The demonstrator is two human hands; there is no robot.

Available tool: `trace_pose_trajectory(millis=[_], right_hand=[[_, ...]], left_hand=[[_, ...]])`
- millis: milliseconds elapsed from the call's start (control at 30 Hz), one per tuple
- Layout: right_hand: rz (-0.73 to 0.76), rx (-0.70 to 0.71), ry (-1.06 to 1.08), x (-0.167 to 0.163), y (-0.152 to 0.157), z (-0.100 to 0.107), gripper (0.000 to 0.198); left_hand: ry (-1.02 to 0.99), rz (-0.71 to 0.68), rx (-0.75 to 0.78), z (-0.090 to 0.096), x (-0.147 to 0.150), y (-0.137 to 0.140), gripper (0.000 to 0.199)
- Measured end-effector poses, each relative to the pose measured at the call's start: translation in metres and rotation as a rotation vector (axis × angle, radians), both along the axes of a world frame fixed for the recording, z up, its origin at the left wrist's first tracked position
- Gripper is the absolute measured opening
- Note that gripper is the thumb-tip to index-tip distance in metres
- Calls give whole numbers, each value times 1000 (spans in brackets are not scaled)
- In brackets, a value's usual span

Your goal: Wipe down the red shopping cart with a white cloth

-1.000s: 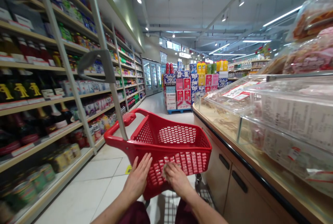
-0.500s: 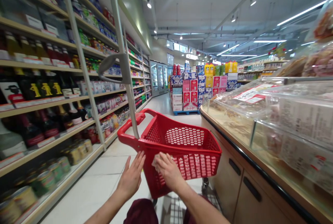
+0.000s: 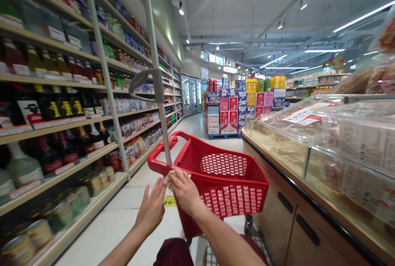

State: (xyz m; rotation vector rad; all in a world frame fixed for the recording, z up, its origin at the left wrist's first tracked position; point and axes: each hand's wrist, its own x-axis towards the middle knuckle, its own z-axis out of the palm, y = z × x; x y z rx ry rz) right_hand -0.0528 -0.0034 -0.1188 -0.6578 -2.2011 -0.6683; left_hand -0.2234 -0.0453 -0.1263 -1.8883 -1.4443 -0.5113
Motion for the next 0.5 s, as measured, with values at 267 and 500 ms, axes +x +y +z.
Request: trace_pose_trajectory(millis=[267,500], right_hand=[[-6,18,1,-7,4,8,32],[19,-27,-137,7,1,-5,29]], left_hand=[[-17,86,-36,24,-10,-2,62],[-21,38,-35,38,-2,0,63]])
